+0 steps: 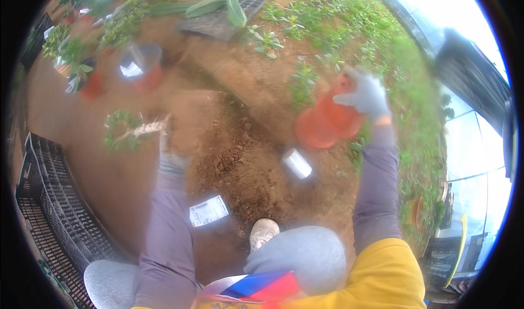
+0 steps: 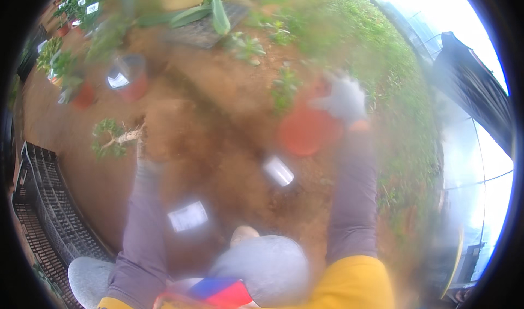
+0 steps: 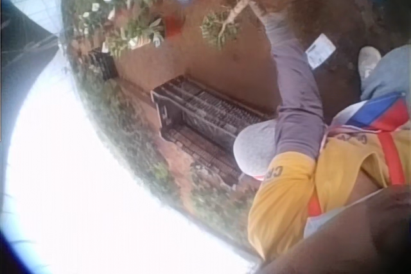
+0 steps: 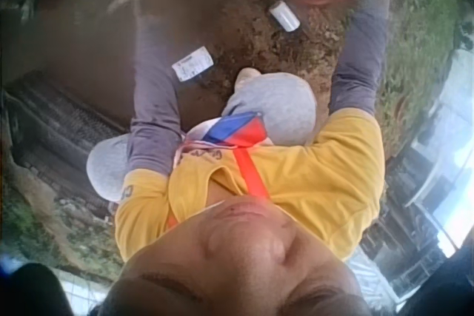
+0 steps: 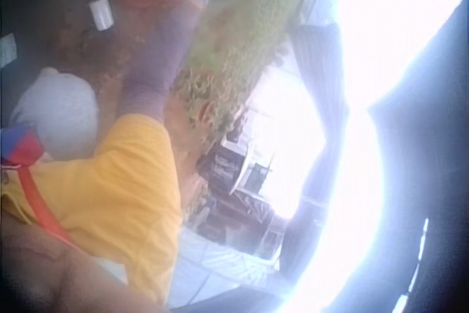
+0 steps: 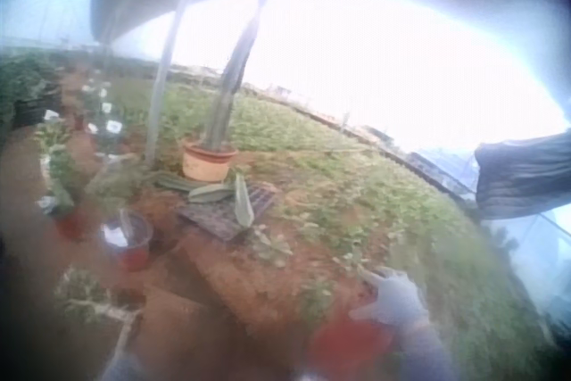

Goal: The person removes small potted plants from their containers, loosens the root ball, and wraps the roots in plastic film. The wrapped plants are placed into a black plastic crate. The person repeats this process for several plants.

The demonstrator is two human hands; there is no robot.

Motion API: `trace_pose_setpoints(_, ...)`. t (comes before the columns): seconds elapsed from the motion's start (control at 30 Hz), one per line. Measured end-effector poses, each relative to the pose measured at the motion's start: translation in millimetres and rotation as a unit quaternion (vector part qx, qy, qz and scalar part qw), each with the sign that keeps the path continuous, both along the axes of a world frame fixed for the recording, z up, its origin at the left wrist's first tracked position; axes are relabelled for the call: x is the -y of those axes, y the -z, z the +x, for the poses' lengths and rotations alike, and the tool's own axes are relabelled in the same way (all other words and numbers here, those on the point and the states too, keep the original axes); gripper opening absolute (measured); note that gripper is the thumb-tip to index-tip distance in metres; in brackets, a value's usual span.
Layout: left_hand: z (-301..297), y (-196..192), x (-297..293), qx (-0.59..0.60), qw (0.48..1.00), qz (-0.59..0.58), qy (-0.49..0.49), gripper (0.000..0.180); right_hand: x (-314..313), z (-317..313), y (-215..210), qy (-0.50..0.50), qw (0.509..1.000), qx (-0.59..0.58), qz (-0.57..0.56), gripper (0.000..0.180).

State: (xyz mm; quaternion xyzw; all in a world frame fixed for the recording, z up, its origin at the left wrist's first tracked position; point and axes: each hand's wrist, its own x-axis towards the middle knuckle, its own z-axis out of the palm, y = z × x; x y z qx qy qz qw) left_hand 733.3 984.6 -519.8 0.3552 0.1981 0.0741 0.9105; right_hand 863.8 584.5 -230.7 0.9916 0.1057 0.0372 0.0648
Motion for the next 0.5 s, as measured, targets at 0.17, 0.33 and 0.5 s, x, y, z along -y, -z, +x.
trace_pose_setpoints(0.17,-8,5,7,-0.039,0.996,0.001,-0.086,0.062,-21,-18,75,-0.007,0.996,0.094,-0.004,0.082)
trace_pose_setpoints(0.33,-10,0,16,0.024,0.986,-0.140,0.082,0.058,-133,-67,60,-0.337,0.940,0.037,0.030,0.067)
trace_pose_setpoints(0.5,-14,-16,12,-0.017,0.999,-0.027,-0.036,0.054,-229,-145,-9,-0.476,0.879,0.026,0.003,0.025)
